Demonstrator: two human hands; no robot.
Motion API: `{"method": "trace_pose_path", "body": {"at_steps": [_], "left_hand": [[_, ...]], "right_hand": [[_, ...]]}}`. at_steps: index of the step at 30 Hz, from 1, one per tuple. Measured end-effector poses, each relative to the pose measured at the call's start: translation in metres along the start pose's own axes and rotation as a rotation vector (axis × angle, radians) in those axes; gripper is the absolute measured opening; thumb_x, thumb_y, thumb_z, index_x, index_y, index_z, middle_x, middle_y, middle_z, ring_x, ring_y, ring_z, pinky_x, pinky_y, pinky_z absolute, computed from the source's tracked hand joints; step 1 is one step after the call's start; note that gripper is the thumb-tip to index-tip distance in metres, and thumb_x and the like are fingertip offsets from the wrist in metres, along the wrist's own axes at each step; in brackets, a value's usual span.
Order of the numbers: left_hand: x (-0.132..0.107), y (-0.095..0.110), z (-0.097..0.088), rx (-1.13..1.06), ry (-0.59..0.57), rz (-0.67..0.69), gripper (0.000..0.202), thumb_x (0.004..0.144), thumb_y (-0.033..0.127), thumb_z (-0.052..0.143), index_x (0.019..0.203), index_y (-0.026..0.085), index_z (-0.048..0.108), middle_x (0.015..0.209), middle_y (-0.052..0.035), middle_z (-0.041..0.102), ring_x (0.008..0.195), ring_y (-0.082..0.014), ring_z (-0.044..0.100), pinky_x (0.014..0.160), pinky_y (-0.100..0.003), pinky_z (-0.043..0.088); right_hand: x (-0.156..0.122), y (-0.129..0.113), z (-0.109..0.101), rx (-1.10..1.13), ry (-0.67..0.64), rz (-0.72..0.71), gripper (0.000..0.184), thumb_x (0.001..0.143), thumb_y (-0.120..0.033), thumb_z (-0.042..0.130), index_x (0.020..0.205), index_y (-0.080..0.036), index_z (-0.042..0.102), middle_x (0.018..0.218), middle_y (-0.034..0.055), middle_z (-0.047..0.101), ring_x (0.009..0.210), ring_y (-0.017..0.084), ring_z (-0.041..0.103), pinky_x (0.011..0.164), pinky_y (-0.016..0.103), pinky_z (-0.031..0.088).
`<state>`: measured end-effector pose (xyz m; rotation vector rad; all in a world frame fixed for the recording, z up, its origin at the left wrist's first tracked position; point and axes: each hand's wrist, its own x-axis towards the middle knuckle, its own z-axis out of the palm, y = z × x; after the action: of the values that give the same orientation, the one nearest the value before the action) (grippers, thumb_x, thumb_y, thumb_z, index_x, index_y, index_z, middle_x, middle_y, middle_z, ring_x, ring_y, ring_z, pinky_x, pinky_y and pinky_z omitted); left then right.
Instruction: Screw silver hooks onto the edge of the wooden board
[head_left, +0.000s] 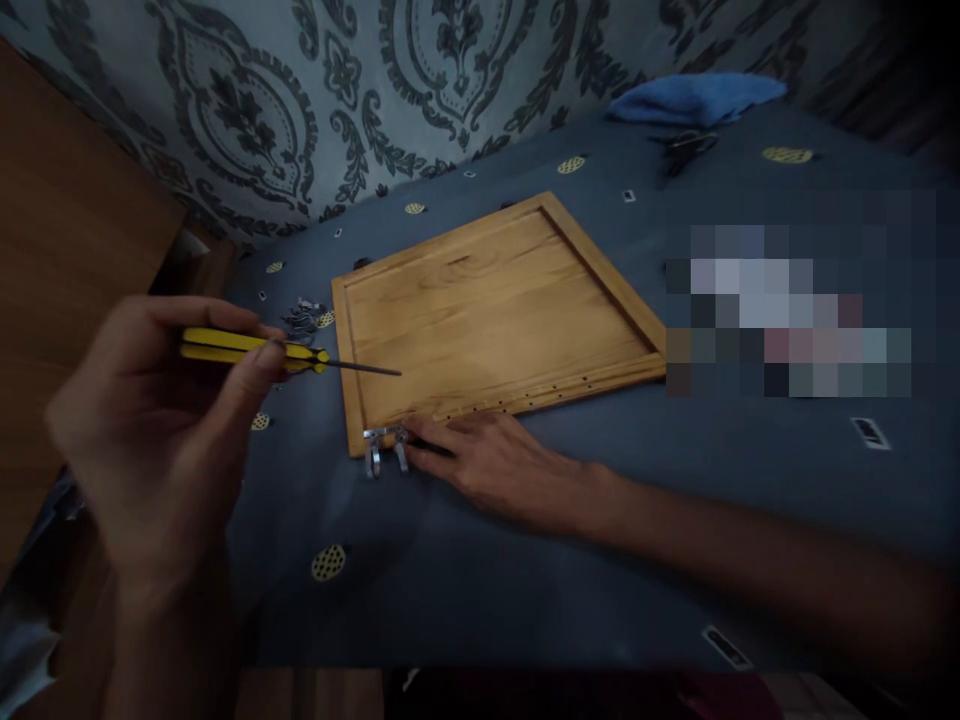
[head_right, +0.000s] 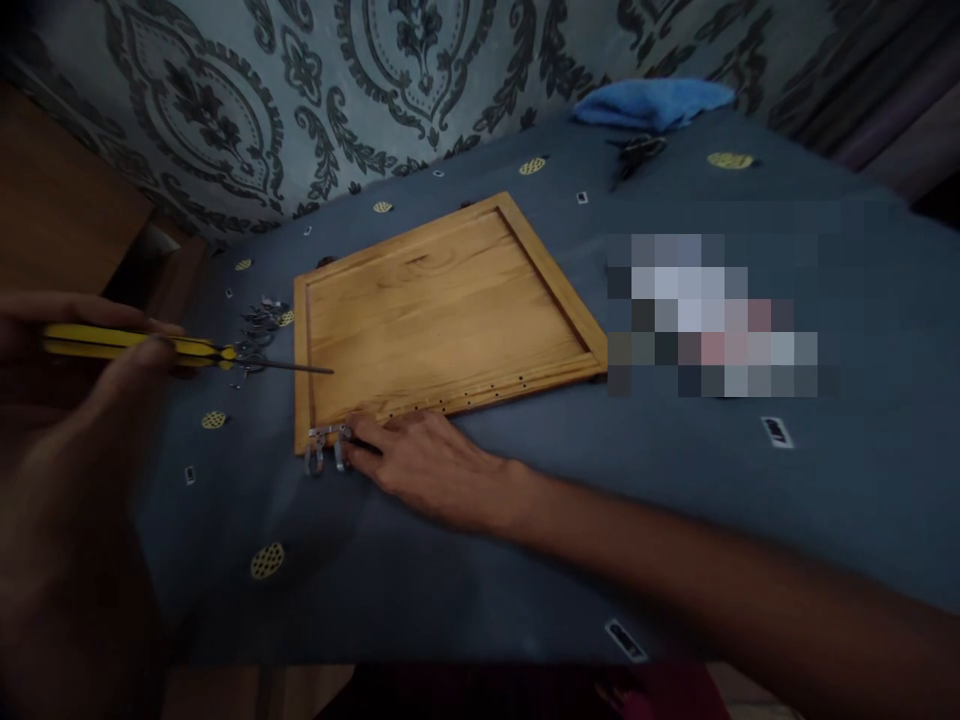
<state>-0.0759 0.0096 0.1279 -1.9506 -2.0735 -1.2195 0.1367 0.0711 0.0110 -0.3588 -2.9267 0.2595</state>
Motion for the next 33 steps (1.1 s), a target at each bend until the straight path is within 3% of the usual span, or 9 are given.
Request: {"method": "trace_pose_path", "body": {"at_steps": [2, 4, 7, 10, 14, 18, 22, 28, 33], "left_hand": [[0.002, -0.011, 0.017, -0.236, 0.095, -0.04, 0.017, 0.083, 0.029, 0.082, 0.094, 0.023, 0.07, 0.089, 0.004, 0.072, 0.08, -0.0137, 0.07, 0.072, -0.029, 0.061], [0.002, -0.029, 0.039, -0.425, 0.013, -0.16, 0.023, 0.074, 0.029, 0.086, 0.086, 0.02, 0.07, 0.081, 0.0018, 0.072, 0.072, -0.0124, 0.068, 0.063, -0.023, 0.057], [0.002, -0.056, 0.068, -0.569, -0.075, -0.308, 0.03, 0.065, 0.032, 0.089, 0.079, 0.018, 0.067, 0.074, 0.0014, 0.069, 0.067, -0.0119, 0.064, 0.061, -0.022, 0.053], [0.003, -0.071, 0.08, -0.606, -0.093, -0.379, 0.035, 0.058, 0.033, 0.091, 0.076, 0.018, 0.066, 0.069, 0.0032, 0.065, 0.063, -0.0102, 0.058, 0.058, -0.02, 0.048], [0.002, -0.07, 0.064, -0.519, -0.147, -0.366, 0.032, 0.06, 0.033, 0.091, 0.076, 0.018, 0.068, 0.073, 0.0015, 0.067, 0.065, -0.0117, 0.061, 0.06, -0.021, 0.05], [-0.004, -0.053, 0.029, -0.35, -0.118, -0.224, 0.02, 0.074, 0.028, 0.086, 0.087, 0.019, 0.073, 0.084, -0.0004, 0.074, 0.077, -0.0145, 0.07, 0.066, -0.022, 0.055], [-0.012, -0.033, 0.003, -0.206, -0.109, -0.055, 0.014, 0.083, 0.022, 0.08, 0.095, 0.023, 0.075, 0.09, 0.0028, 0.073, 0.08, -0.0111, 0.07, 0.068, -0.018, 0.055], [-0.015, -0.023, -0.004, -0.086, -0.235, 0.117, 0.016, 0.091, 0.02, 0.07, 0.105, 0.027, 0.071, 0.094, 0.0049, 0.069, 0.082, -0.009, 0.067, 0.068, -0.016, 0.053], [-0.013, -0.025, -0.003, -0.048, -0.256, 0.152, 0.016, 0.093, 0.021, 0.068, 0.108, 0.027, 0.069, 0.095, 0.0056, 0.069, 0.081, -0.0082, 0.067, 0.069, -0.015, 0.053]], "right_hand": [[0.0, 0.0, 0.001, 0.005, 0.009, -0.004, 0.045, 0.098, -0.005, 0.051, 0.142, -0.015, 0.058, 0.149, 0.0175, 0.059, 0.086, 0.021, 0.071, 0.069, 0.038, 0.058], [0.001, 0.0, 0.002, -0.002, 0.003, -0.005, 0.044, 0.098, -0.005, 0.053, 0.14, -0.015, 0.059, 0.149, 0.0172, 0.059, 0.089, 0.022, 0.07, 0.069, 0.038, 0.057], [0.002, 0.0, 0.002, -0.018, -0.008, -0.003, 0.042, 0.098, -0.005, 0.053, 0.138, -0.017, 0.059, 0.149, 0.0144, 0.059, 0.086, 0.021, 0.069, 0.068, 0.038, 0.057], [0.002, -0.001, 0.002, -0.02, -0.005, 0.003, 0.038, 0.099, -0.006, 0.053, 0.135, -0.018, 0.061, 0.147, 0.0128, 0.061, 0.084, 0.02, 0.068, 0.067, 0.037, 0.056], [0.002, 0.0, 0.002, -0.008, -0.017, 0.009, 0.039, 0.098, -0.006, 0.055, 0.135, -0.017, 0.06, 0.148, 0.0138, 0.06, 0.087, 0.021, 0.069, 0.069, 0.038, 0.057], [0.002, 0.0, 0.001, -0.005, -0.034, 0.0, 0.042, 0.099, -0.006, 0.054, 0.139, -0.017, 0.058, 0.154, 0.0153, 0.055, 0.091, 0.023, 0.07, 0.07, 0.04, 0.059], [0.003, 0.0, 0.001, -0.027, -0.043, 0.001, 0.045, 0.099, -0.006, 0.052, 0.142, -0.017, 0.057, 0.154, 0.0153, 0.055, 0.09, 0.023, 0.071, 0.069, 0.039, 0.059], [0.002, 0.0, 0.003, -0.026, -0.014, -0.005, 0.046, 0.099, -0.004, 0.052, 0.142, -0.018, 0.057, 0.154, 0.0155, 0.055, 0.088, 0.021, 0.071, 0.068, 0.038, 0.06], [0.001, 0.0, 0.003, -0.019, 0.018, -0.007, 0.045, 0.098, -0.004, 0.053, 0.141, -0.017, 0.059, 0.149, 0.0159, 0.059, 0.091, 0.023, 0.072, 0.069, 0.038, 0.06]]}}
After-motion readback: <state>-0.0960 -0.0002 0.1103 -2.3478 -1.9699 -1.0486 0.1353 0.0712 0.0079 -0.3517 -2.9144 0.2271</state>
